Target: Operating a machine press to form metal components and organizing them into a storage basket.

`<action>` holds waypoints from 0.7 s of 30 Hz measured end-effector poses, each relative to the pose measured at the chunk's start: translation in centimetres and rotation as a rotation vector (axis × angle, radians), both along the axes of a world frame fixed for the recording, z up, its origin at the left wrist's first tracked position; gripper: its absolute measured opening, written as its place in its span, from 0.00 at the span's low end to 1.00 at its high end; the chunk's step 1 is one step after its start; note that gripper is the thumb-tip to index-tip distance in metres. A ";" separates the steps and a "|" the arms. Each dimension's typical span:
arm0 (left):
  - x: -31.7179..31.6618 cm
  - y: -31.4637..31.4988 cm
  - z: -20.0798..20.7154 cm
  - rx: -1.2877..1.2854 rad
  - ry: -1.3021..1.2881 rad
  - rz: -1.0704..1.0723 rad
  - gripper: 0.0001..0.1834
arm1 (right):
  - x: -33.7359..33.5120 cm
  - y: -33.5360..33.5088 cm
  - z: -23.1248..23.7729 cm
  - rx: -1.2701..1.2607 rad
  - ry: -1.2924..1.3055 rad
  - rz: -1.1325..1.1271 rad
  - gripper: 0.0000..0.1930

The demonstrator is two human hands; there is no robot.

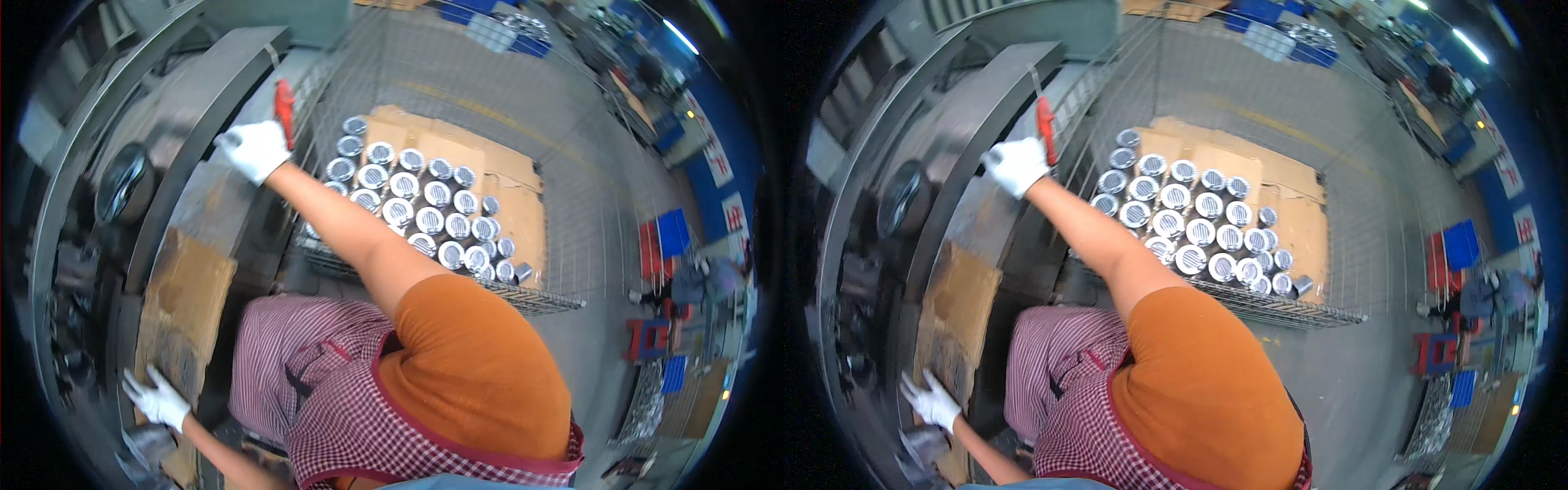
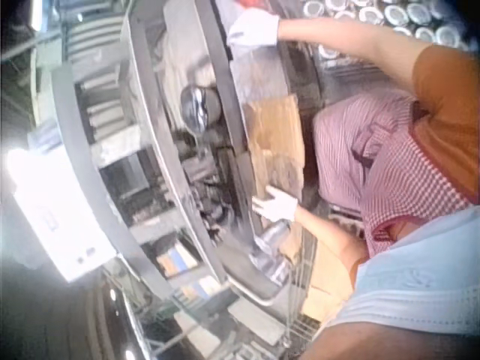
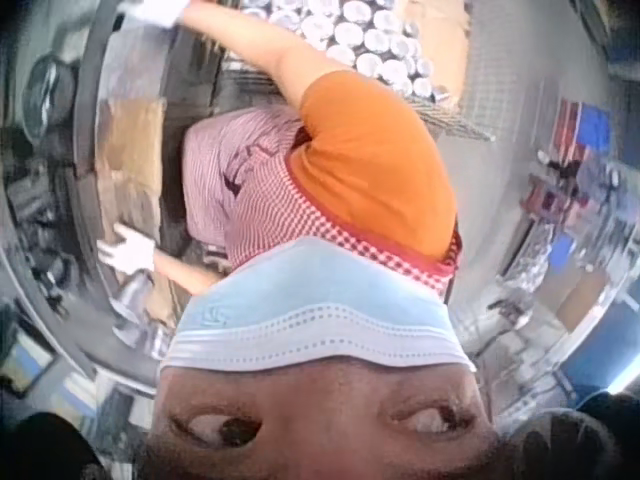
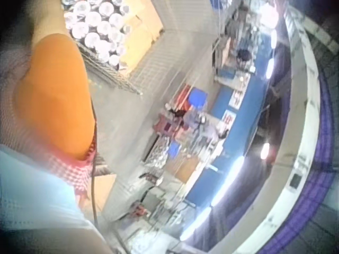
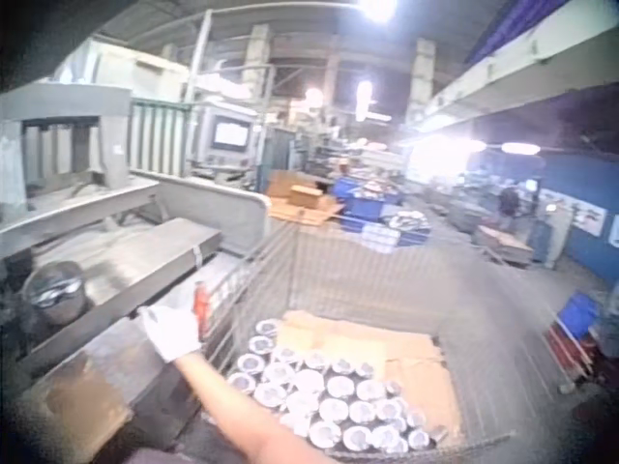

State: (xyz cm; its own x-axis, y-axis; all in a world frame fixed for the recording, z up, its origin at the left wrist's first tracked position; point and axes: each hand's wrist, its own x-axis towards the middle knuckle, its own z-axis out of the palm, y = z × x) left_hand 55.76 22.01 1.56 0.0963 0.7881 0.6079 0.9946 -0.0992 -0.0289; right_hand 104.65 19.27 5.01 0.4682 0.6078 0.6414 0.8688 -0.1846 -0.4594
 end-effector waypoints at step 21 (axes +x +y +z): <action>-1.4 2.5 -1.7 -0.246 0.060 -0.062 0.28 | 0.1 0.3 -0.3 0.032 0.023 -0.002 0.17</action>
State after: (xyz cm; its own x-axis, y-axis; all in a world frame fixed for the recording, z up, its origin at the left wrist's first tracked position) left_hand 54.39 24.49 -0.17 0.1790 0.9030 0.3906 0.9837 -0.1713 -0.0546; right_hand 104.76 19.54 4.72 0.4843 0.5865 0.6492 0.8575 -0.1708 -0.4853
